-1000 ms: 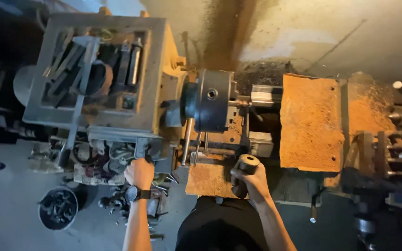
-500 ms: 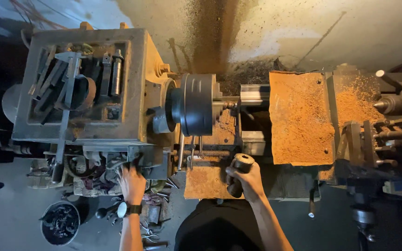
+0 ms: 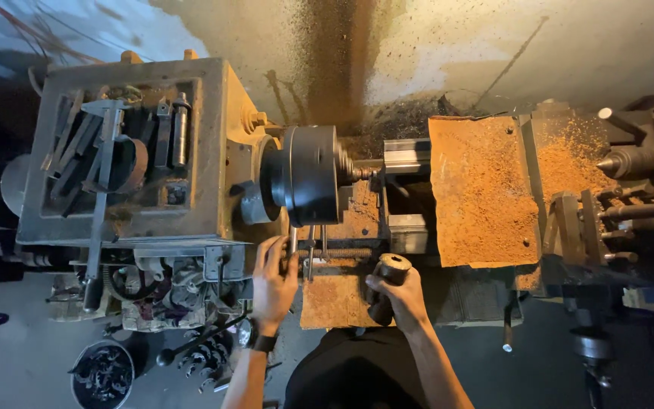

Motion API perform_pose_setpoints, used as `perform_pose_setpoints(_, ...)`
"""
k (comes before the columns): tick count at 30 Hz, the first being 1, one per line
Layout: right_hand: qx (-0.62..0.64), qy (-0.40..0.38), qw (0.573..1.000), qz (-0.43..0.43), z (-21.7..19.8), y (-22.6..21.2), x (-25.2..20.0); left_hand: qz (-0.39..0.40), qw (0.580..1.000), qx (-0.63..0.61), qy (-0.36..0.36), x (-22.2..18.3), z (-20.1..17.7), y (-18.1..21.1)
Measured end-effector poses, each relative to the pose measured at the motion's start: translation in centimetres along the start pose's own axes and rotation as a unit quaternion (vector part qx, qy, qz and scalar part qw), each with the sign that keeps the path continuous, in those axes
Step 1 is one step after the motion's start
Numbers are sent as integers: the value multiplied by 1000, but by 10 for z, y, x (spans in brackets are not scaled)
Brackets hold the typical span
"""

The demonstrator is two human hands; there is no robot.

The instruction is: Machine a metal part using a lathe in a workshop.

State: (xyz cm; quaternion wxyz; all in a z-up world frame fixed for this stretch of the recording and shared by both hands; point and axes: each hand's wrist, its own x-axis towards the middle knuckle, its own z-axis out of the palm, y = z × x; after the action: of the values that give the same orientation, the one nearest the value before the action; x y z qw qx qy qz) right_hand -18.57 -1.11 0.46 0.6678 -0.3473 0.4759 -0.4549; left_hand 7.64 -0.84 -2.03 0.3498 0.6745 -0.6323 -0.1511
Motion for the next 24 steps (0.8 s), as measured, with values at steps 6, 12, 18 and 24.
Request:
perform_pose_setpoints(6,40,32,999,17,2,-6,-2,87,996,-24,26,33,13,27)
perform_pose_setpoints(12,20,35,999,15,3,-5,1,190,976,93,46,101,37,55)
perform_pose_setpoints(18,29,47,998,27,-6,0,26,188,959,212,7,151,61,57)
perform_pose_setpoints(24,97,111,989,29,-15,-7,72,174,951,237,-93,204,60,60)
